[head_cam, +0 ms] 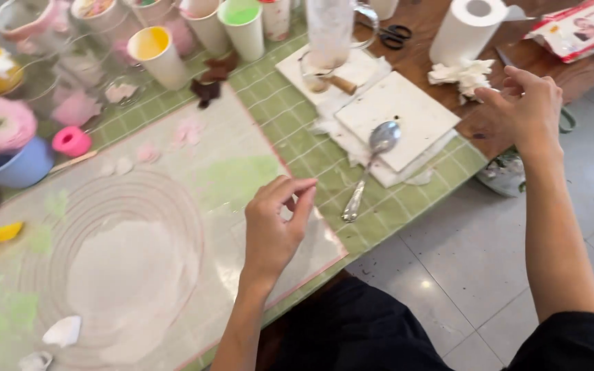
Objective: Shaping and assembling wax components for decorative candles on a silicone mat.
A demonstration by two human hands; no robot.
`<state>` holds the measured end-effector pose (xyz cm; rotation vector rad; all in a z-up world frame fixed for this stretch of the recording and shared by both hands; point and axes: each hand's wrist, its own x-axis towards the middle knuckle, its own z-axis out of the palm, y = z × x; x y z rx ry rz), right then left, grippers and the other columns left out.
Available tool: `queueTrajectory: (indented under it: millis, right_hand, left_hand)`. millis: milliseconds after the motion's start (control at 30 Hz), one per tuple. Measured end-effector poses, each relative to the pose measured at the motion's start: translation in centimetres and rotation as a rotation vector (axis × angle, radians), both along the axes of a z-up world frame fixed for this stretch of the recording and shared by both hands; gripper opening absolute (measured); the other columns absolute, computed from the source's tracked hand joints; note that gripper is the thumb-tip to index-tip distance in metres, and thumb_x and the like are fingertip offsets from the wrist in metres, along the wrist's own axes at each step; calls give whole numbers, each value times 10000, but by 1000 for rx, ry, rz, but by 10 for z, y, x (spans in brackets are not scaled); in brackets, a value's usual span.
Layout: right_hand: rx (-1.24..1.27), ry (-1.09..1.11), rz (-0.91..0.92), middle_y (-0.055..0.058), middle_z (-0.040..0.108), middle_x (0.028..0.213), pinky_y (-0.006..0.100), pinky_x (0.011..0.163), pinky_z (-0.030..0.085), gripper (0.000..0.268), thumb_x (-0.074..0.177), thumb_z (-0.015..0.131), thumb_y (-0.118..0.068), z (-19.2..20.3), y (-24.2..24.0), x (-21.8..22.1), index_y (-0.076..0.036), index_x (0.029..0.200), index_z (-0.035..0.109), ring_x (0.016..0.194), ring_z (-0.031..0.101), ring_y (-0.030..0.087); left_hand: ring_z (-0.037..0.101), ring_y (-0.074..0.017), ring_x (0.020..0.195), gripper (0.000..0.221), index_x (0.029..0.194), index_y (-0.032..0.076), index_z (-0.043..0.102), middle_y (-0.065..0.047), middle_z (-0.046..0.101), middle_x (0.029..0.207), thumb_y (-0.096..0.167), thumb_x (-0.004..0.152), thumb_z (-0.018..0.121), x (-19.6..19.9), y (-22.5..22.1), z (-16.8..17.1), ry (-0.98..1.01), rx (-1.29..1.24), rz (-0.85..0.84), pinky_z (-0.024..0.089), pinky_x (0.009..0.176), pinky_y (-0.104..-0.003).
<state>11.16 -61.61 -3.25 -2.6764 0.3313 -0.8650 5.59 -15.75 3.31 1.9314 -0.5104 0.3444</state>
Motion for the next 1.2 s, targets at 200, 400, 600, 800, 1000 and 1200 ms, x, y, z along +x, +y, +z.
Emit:
queueTrajectory:
  millis: [200,400,600,800,1000,1200]
  right_hand:
    - [-225,-33,37,276,671,1224,488,964,438,825,964,845,-527,-53,-55,58,176,1329,617,1155,511,423]
    - [-21,321,-152,228,712,983,536,895,456,560,1045,754,-501,-59,-36,86,54,976,780,1133,503,443]
    - [17,-46,-33,187,709,925,489,884,493,172,983,781,-183,-81,-37,83,-17,1020,807,1099,557,354]
    - [237,-30,0,203,700,779,418,754,542,124,1008,772,-133,-49,-16,71,-18,1047,798,664,645,263]
    - [47,-167,20,140,750,759,350,740,538,140,918,884,-124,-51,-19,70,-14,978,823,565,628,188]
    - [131,-97,77,185,718,803,355,761,539,129,1023,786,-46,-58,-30,67,37,1121,799,673,641,210]
  left_hand:
    - [581,-148,622,98,992,45,756,-31,684,781,81,905,731,3,-23,-7,17,67,-67,489,723,-296]
    - [567,-146,610,106,985,56,765,-17,744,838,82,888,731,1,-22,-4,29,115,29,485,704,-290]
    - [573,-137,616,107,1002,68,772,-21,731,809,89,905,732,3,-27,-3,55,116,3,485,704,-290]
    - [570,-137,611,107,998,67,774,-25,728,793,84,900,736,4,-30,-5,80,99,-6,485,694,-291]
    - [566,-129,606,119,1008,66,775,-17,740,817,78,897,732,3,-22,-9,93,71,8,499,692,-283]
    - [570,-125,605,122,1007,63,775,-19,755,845,83,894,734,0,-13,-12,119,69,29,496,675,-284]
